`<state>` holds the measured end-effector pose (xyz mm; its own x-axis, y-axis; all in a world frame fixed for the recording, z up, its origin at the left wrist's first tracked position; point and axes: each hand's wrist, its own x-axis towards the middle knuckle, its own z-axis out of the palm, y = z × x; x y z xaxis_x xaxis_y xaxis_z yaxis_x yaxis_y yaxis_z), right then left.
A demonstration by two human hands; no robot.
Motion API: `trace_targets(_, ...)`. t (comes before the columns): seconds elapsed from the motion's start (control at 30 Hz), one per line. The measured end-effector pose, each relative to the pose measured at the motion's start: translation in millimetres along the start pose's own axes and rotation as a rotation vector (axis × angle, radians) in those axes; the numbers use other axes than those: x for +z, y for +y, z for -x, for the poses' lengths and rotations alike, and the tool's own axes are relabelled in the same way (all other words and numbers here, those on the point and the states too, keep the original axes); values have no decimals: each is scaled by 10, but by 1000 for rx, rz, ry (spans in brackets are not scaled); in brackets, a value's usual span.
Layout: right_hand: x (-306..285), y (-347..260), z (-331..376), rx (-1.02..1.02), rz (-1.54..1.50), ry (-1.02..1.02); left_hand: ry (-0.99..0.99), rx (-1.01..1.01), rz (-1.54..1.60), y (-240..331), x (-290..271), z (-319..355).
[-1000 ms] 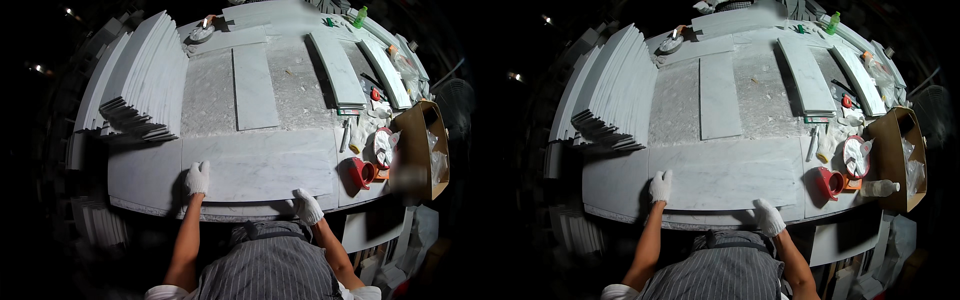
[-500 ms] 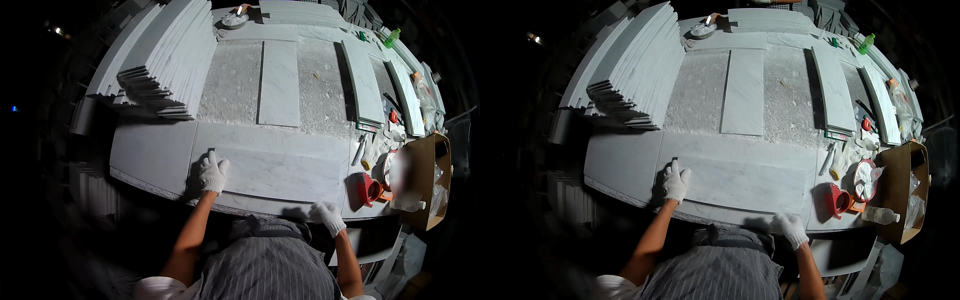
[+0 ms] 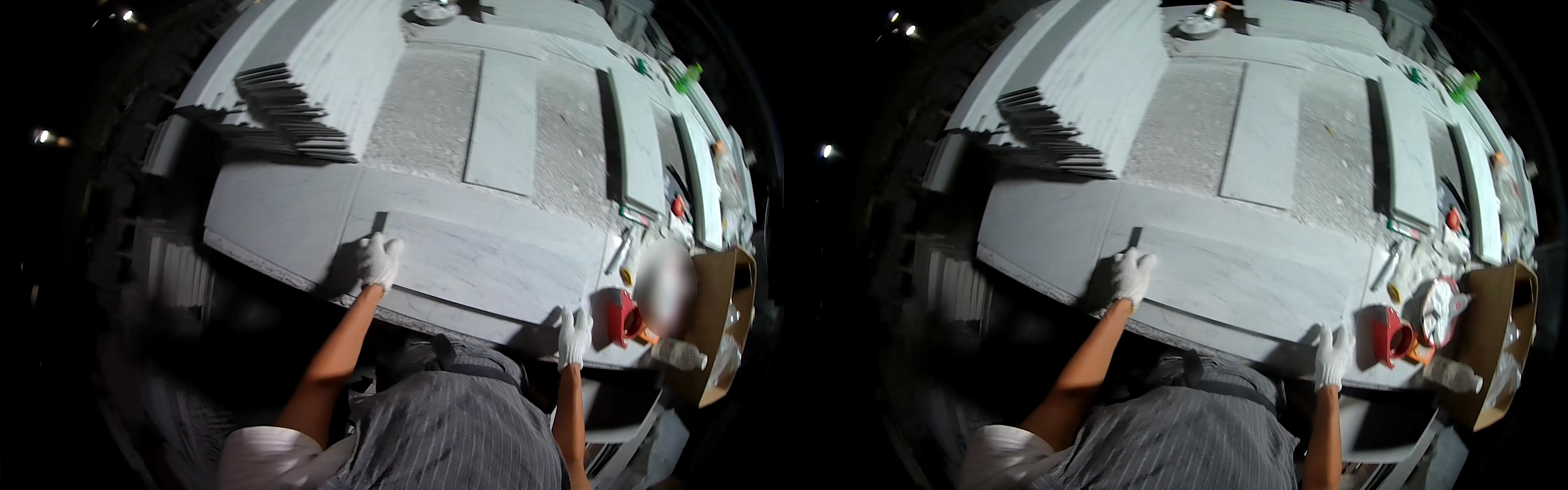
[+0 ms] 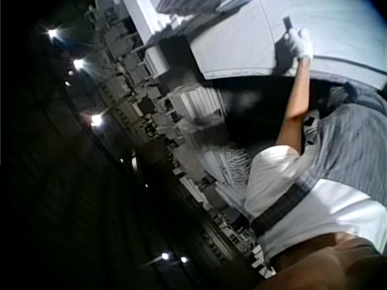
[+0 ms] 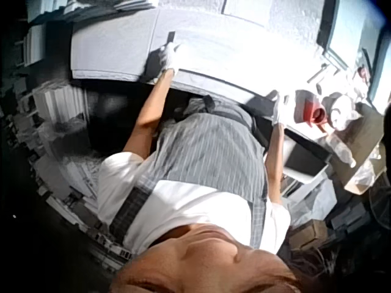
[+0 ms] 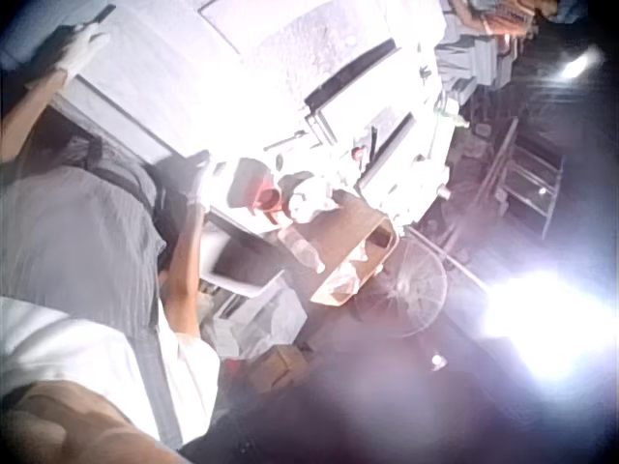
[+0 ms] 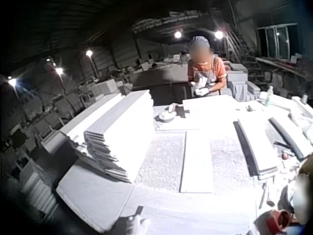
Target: The person wraps individual rectangular tiles with plastic film at a workbench. They pick up a tile, place it on a sheet of plastic, fold the plastic around the tile, and set the wrapped tile aside. A coworker is visible across the table performing similar wrapping.
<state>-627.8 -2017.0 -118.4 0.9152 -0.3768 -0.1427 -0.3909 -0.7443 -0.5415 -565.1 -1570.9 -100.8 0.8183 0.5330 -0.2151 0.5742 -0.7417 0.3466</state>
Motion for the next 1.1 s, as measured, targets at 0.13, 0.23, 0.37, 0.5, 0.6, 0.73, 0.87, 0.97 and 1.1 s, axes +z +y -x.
trace_targets(0.13,-22,12,10,-3,39,1,87,-15,39,37,55,25)
trace_targets(0.23,-83,130,-68,-58,76,-71,93,44,111,-157,80,39)
trace_targets(0.37,-310,39,114,-111,25,-75,-38,141,259,-283,-291,240)
trace_targets(0.5,-313,125,539,-200,279,5,210,-102,178,-718,-304,768)
trace_targets(0.6,-246,48,714,-120,257,64,271,-562,388,-1153,-68,1015)
trace_targets(0.73,-133,-108,664,-65,247,128,-209,-663,1246,-843,132,1322)
trace_targets(0.87,-176,-172,628,-62,158,113,-526,-768,1104,-776,221,1368)
trace_targets(0.97,-135,-194,649,-69,161,60,-589,-648,939,-907,159,1403)
trace_targets(1.1,-125,-53,655,7,34,3,-473,-402,915,-963,28,1446)
